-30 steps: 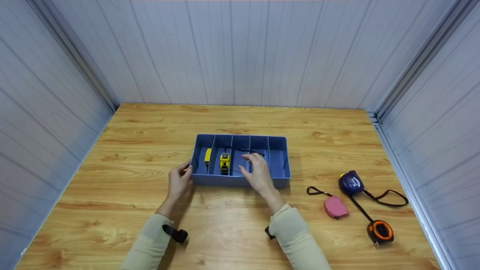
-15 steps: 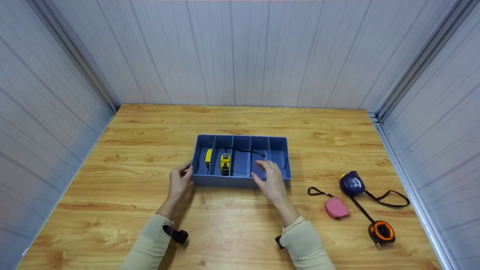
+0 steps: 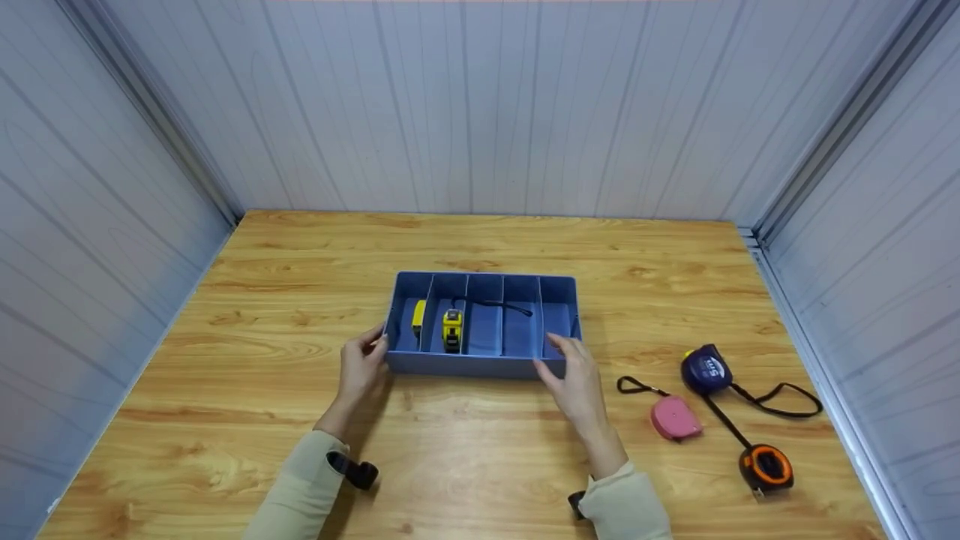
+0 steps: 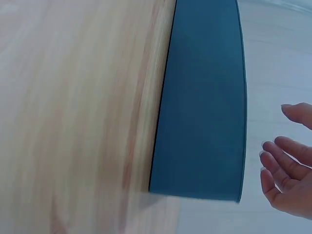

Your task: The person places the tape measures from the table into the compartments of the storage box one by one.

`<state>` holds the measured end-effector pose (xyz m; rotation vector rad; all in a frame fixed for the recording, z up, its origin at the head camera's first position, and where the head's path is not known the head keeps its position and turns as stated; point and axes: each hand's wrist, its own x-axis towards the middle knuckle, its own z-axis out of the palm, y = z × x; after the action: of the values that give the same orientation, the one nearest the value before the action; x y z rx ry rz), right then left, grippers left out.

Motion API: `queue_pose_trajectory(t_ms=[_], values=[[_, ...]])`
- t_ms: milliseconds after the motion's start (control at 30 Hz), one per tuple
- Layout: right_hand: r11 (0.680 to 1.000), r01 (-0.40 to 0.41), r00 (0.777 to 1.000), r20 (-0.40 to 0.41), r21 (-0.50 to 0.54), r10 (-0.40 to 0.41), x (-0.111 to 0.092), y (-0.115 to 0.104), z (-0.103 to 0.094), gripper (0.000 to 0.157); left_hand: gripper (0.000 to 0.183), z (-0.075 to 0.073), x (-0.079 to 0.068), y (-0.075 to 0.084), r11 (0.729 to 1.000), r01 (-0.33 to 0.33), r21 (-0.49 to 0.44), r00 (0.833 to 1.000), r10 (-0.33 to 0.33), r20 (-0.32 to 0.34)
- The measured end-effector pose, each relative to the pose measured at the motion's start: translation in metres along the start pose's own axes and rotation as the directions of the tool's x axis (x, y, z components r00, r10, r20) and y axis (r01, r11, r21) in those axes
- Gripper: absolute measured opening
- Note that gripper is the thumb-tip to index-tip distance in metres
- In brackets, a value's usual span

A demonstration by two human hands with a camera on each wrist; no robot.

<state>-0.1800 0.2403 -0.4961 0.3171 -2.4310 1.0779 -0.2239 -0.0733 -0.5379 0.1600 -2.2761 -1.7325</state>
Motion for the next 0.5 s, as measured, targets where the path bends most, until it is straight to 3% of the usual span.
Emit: queue_pose_trajectory(t_ms=[233,500], values=[[0.994,-0.109,0.994,0.017,-0.009,0.109,-0.011,0.009,-0.013,0.04,0.034,0.001,-0.001,0.002,1.0,0.027,0.009,1.0,-0.027,0.007],[0.978,-0.2,0.979,-0.048,-0.063,0.197,-0.022,0.027,-0.026,0.042,0.034,0.001,-0.001,0.003,0.998,0.057,-0.011,0.998,-0.057,0.001]])
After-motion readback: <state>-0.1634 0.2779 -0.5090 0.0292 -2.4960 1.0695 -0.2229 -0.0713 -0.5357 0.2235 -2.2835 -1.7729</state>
